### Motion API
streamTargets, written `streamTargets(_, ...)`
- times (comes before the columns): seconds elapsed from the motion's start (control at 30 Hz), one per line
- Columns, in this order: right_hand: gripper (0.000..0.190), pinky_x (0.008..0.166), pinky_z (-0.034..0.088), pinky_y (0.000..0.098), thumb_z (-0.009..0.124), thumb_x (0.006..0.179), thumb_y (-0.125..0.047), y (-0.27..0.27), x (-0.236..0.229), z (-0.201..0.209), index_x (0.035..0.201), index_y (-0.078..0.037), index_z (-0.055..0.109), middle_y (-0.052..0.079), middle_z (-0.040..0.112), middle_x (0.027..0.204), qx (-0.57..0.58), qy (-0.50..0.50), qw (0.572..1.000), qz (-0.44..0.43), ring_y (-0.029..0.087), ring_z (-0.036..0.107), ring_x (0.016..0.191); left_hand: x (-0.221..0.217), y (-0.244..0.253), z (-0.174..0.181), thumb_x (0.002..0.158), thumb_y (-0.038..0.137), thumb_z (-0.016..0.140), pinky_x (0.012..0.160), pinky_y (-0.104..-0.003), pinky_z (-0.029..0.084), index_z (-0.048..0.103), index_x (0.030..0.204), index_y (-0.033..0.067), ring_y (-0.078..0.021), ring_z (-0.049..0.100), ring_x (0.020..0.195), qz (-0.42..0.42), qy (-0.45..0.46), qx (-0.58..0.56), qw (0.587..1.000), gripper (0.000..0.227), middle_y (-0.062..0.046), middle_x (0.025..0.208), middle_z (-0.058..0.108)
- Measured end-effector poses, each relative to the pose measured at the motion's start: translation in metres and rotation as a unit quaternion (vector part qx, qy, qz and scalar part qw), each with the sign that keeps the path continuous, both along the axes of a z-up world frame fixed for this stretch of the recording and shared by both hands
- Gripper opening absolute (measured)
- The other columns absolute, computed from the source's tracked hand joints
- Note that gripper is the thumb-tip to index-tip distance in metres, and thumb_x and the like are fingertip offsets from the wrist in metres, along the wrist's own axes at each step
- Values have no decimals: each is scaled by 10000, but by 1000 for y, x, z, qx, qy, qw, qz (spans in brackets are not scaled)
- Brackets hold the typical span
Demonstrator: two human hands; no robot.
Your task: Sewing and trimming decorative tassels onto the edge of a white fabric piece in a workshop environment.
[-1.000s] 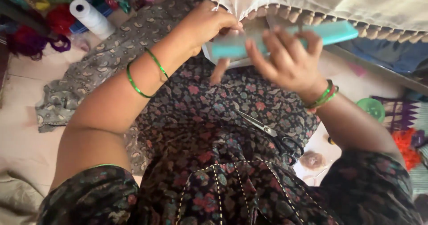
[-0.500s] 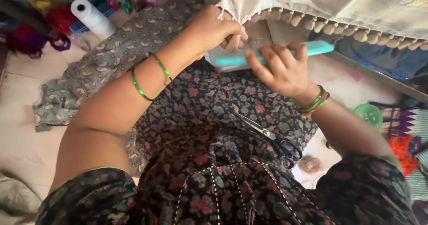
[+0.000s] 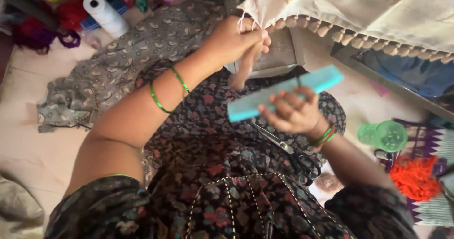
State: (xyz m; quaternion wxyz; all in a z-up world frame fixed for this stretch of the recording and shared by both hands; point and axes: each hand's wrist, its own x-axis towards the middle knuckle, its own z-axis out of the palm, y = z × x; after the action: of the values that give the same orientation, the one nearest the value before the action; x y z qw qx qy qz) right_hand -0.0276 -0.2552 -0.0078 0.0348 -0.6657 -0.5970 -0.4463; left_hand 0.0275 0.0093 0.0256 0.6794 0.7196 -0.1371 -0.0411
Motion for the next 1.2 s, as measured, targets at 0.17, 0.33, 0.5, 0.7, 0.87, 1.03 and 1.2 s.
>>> streamTargets(0.17,380,918,520,392,772,870,-177,27,-50,-10,1247,-195,723,-12,636,1098,-72,147,986,5,175,628,1057,-14,-14,-40,1098,227,545,727,-276,575,699,1038,6,-129,780,819,89,-145,38,985,276,-70,867,787)
streamTargets(0.33,235,799,525,340,758,955,-180,29,-36,-28,1152,-69,698,63,725,1073,150,471,865,-87,202,662,907,-44,-34,-37,1077,180,555,678,-266,585,659,1075,7,-176,791,793,178,-164,12,970,202,-81,909,758)
streamTargets(0.5,159,743,527,270,693,1017,-141,73,14,35,1111,-14,705,14,708,951,396,694,602,-20,120,628,834,-54,-38,-36,1058,158,633,662,-352,551,713,1012,42,-245,758,760,212,-207,118,948,148,-89,859,755)
streamTargets(0.7,192,742,473,254,655,1067,-177,97,47,-15,1019,2,703,32,674,909,461,774,405,155,107,592,819,-57,-18,-20,929,187,748,826,-440,539,727,1020,53,-322,717,902,229,-292,205,906,162,-126,973,744)
streamTargets(0.87,275,851,481,250,590,1107,-236,104,30,-30,962,-17,672,24,675,979,491,746,417,172,90,593,917,-38,-14,-12,1029,175,702,907,-396,548,709,1192,13,-305,709,1030,231,-341,105,905,230,-129,1120,724)
streamTargets(1.03,218,803,494,260,554,1128,-222,82,21,-22,1058,-37,646,1,641,936,403,787,438,164,93,598,861,-28,-19,-20,1035,142,680,585,-237,515,751,1141,-44,-115,622,670,-34,78,-217,973,225,-46,845,688)
streamTargets(1.2,197,741,525,259,614,1054,-181,52,31,-6,1029,1,687,43,692,878,309,648,686,-116,123,665,798,-27,-26,-32,1028,161,642,811,-230,570,741,1098,-18,-70,686,896,22,45,-202,978,217,-17,986,757)
